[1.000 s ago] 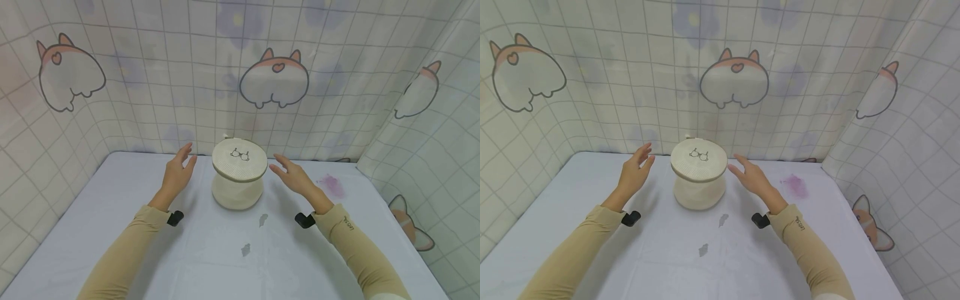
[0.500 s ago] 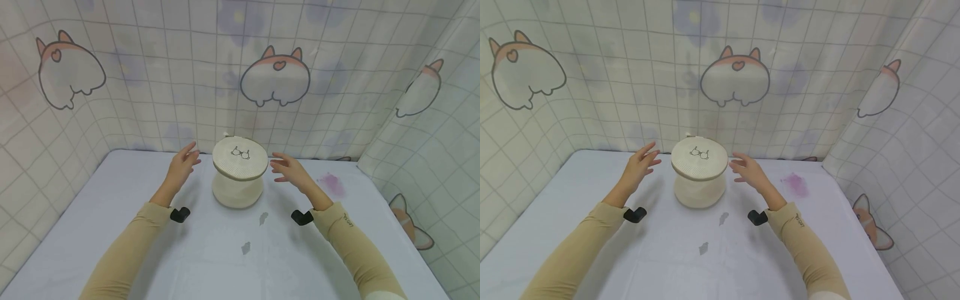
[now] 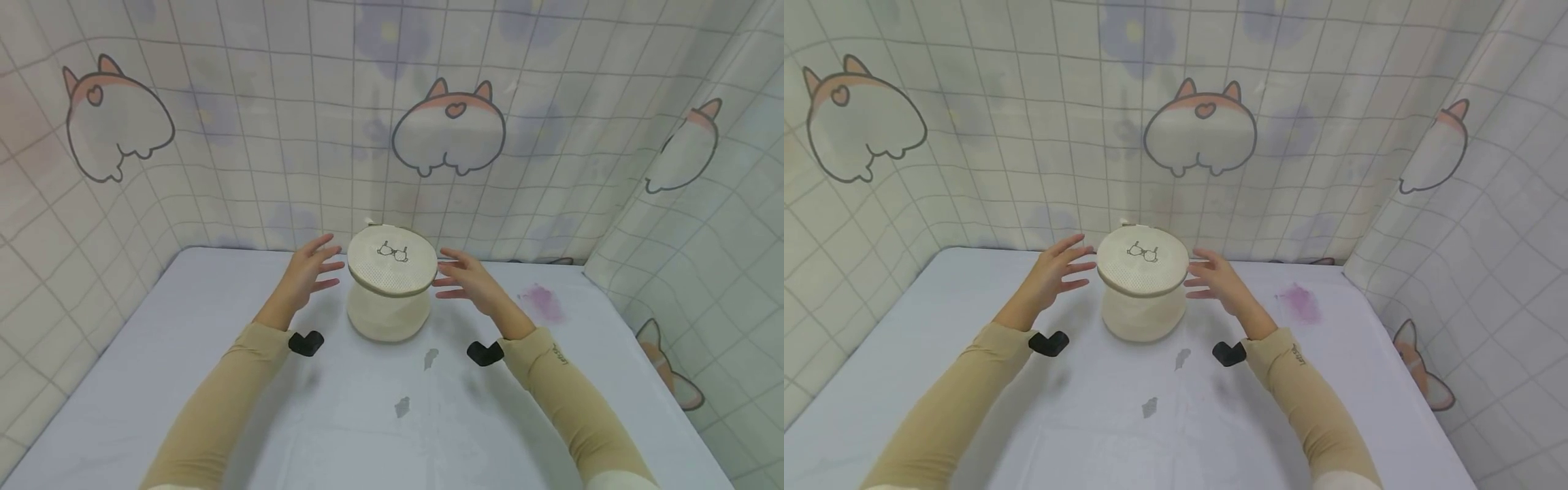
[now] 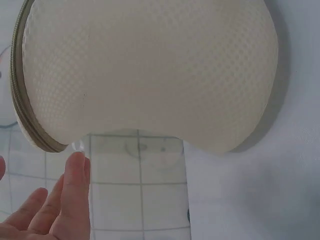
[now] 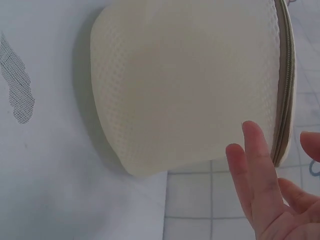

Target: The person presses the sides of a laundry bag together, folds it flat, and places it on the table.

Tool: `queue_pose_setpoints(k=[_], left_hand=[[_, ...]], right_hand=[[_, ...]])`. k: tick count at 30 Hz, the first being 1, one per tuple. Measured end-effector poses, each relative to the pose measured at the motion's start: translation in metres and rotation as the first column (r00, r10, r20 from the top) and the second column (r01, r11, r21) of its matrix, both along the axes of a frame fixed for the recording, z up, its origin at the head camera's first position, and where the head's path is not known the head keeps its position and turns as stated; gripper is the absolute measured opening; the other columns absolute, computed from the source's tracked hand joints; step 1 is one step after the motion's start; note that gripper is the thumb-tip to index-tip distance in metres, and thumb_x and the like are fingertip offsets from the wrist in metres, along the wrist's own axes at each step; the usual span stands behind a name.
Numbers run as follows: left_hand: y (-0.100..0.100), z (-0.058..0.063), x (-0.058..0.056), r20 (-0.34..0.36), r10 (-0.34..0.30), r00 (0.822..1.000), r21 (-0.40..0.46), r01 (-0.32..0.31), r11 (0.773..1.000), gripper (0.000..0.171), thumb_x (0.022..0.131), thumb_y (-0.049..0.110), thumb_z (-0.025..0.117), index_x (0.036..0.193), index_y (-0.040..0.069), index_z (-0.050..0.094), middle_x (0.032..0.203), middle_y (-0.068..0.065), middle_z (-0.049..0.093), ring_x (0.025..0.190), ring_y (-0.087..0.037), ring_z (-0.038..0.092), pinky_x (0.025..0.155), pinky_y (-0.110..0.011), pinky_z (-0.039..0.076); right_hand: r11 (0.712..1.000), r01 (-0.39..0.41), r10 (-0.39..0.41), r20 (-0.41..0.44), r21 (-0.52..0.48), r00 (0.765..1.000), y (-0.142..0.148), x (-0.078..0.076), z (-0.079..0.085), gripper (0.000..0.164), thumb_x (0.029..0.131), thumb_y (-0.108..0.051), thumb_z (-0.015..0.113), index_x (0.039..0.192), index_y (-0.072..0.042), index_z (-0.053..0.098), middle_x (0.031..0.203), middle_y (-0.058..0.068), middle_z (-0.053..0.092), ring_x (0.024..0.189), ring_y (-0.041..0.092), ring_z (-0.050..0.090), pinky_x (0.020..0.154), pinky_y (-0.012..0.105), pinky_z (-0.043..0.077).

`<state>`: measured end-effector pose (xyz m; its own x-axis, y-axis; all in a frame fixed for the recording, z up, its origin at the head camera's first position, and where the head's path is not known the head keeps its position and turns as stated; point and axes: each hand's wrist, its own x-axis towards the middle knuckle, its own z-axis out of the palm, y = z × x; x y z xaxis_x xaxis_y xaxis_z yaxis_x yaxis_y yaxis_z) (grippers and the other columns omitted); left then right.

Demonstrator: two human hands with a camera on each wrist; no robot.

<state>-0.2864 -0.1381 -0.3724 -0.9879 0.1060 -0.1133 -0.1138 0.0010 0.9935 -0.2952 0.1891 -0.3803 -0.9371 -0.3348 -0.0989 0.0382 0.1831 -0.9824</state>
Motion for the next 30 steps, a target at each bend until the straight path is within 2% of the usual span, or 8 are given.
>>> queue_pose_setpoints(k=[9,16,22,26,30], left_hand=[[0.01,0.001,-0.004,0.042,0.002,0.999,0.04,-0.004,0.999,0.06,0.108,0.023,0.053,0.163,0.015,0.031,0.16,-0.014,0.04,0.135,-0.035,0.052,0.106,-0.044,0.048],[0.013,0.003,-0.003,0.036,-0.002,0.999,0.058,0.0,0.998,0.059,0.107,0.022,0.055,0.162,0.015,0.033,0.158,-0.015,0.042,0.133,-0.036,0.052,0.106,-0.041,0.049],[0.015,0.004,-0.003,0.041,-0.018,0.999,0.056,0.015,0.998,0.058,0.107,0.023,0.054,0.161,0.014,0.035,0.155,-0.014,0.043,0.124,-0.031,0.055,0.106,-0.039,0.049],[0.015,0.005,-0.002,0.035,-0.026,0.999,0.069,0.023,0.997,0.058,0.106,0.016,0.054,0.161,0.012,0.034,0.156,-0.014,0.043,0.117,-0.027,0.057,0.106,-0.04,0.048],[0.013,0.004,-0.001,0.011,-0.049,0.999,0.063,0.048,0.997,0.063,0.103,0.004,0.055,0.161,0.009,0.032,0.159,-0.016,0.039,0.119,-0.027,0.057,0.108,-0.04,0.047]], right_hand=[[0.997,0.051,-0.047,0.071,-0.052,0.996,-0.012,0.001,0.003,0.072,0.106,-0.012,0.055,0.164,-0.006,0.014,0.159,0.026,0.034,0.122,0.041,0.058,0.092,0.04,0.058],[0.998,0.046,-0.043,0.072,-0.045,0.996,-0.016,0.001,0.007,0.072,0.105,-0.008,0.056,0.164,-0.006,0.015,0.157,0.027,0.036,0.112,0.03,0.062,0.093,0.04,0.057],[0.998,0.035,-0.032,0.07,-0.049,0.997,-0.017,-0.001,0.009,0.071,0.105,-0.009,0.055,0.164,-0.005,0.016,0.158,0.026,0.035,0.105,0.024,0.062,0.09,0.036,0.058],[0.998,0.038,-0.035,0.067,-0.043,0.997,-0.018,-0.001,0.009,0.07,0.105,-0.008,0.055,0.164,-0.004,0.017,0.156,0.027,0.037,0.102,0.021,0.062,0.089,0.034,0.059],[0.998,0.055,-0.053,0.059,-0.037,0.997,-0.02,-0.002,0.008,0.069,0.105,-0.007,0.056,0.163,-0.005,0.02,0.152,0.026,0.04,0.097,0.019,0.064,0.089,0.035,0.059]])
